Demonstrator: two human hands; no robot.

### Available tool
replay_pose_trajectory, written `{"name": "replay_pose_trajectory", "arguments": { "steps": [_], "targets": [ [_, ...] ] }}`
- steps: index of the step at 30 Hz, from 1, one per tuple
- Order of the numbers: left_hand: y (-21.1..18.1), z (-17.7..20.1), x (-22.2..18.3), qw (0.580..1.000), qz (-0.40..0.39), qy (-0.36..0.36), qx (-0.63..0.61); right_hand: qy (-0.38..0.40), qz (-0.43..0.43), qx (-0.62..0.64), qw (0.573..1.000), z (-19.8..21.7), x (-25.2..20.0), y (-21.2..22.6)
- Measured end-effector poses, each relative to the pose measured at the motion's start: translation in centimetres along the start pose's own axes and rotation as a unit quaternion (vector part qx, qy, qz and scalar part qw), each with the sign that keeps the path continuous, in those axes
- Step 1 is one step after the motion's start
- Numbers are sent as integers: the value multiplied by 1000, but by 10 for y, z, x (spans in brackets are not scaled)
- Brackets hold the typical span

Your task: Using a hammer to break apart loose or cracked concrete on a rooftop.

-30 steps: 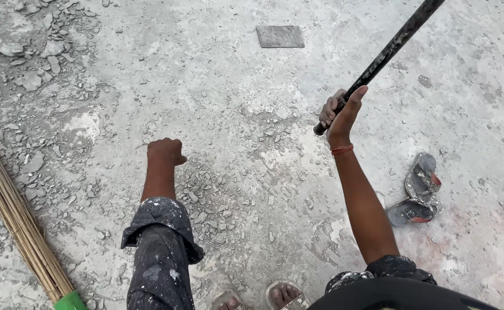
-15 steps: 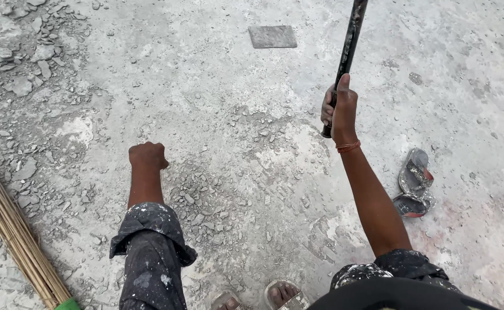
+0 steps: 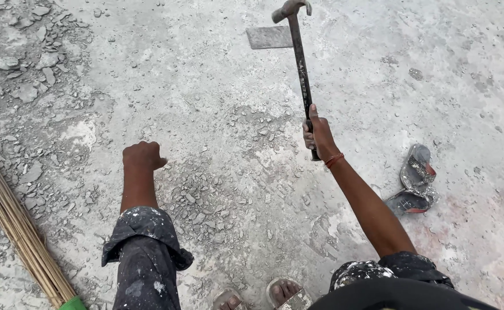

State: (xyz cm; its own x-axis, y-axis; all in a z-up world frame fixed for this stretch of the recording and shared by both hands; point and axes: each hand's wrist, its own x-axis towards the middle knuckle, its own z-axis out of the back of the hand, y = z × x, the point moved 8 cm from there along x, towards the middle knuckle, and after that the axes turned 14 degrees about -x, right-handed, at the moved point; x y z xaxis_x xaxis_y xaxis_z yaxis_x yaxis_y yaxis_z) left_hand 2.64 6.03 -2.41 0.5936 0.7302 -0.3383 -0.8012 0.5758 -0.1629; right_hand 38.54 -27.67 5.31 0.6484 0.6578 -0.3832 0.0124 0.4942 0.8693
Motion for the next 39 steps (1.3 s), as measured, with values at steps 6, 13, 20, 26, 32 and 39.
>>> {"name": "replay_pose_trajectory", "arguments": {
  "steps": [6,13,20,26,32,39],
  "targets": [
    [4,-26,10,999,18,27,17,-140,288,102,942,38,-14,108],
    [-28,5,1,1000,-11,19,12,-52,-57,7,997,-46,48,-151],
    [19,-16,4,999,24,26,6,-138,148,197,959,67,21,36],
    [-2,-20,6,999,9,24,27,-307,296,235,873,67,19,35],
    [-45,23,0,999,-18,20,20,7,-81,-96,992,-47,80,-143],
    [3,-6,8,999,16,27,7,-55,168,71,982,52,-5,94]
  ]
}}
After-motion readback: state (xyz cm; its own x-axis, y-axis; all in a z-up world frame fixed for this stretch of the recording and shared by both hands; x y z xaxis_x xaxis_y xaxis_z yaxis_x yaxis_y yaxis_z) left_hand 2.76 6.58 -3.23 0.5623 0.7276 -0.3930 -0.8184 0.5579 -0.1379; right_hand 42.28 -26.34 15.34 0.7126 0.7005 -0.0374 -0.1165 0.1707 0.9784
